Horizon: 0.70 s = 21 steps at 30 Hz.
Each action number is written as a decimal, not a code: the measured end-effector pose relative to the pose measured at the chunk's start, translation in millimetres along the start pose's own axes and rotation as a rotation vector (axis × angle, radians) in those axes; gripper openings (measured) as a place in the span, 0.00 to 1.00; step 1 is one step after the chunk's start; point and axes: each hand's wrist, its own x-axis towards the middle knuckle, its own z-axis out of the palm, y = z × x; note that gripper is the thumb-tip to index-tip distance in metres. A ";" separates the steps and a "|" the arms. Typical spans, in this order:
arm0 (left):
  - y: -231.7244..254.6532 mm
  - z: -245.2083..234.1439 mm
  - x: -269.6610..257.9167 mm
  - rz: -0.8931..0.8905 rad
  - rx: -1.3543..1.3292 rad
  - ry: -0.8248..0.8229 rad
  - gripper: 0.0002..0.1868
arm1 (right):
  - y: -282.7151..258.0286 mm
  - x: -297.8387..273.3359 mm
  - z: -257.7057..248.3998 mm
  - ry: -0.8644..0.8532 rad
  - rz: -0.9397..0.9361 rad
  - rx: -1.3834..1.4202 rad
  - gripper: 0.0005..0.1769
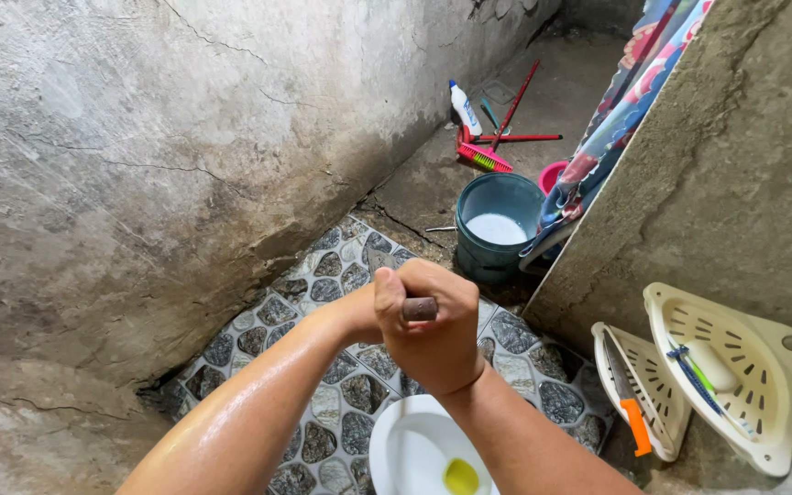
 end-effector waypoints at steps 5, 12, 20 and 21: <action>13.0 8.5 5.5 -0.061 0.029 0.105 0.08 | 4.8 4.6 -3.6 -0.074 0.051 0.098 0.15; 53.1 34.1 5.8 -0.172 0.080 0.256 0.18 | -9.1 9.6 -41.6 -0.402 0.196 0.096 0.16; 92.8 54.9 -27.6 -0.309 0.364 0.096 0.22 | -50.3 -15.2 -64.8 -0.487 0.256 0.215 0.17; 93.6 59.7 -31.9 -0.341 0.391 0.075 0.21 | -53.1 -21.1 -64.5 -0.476 0.212 0.230 0.17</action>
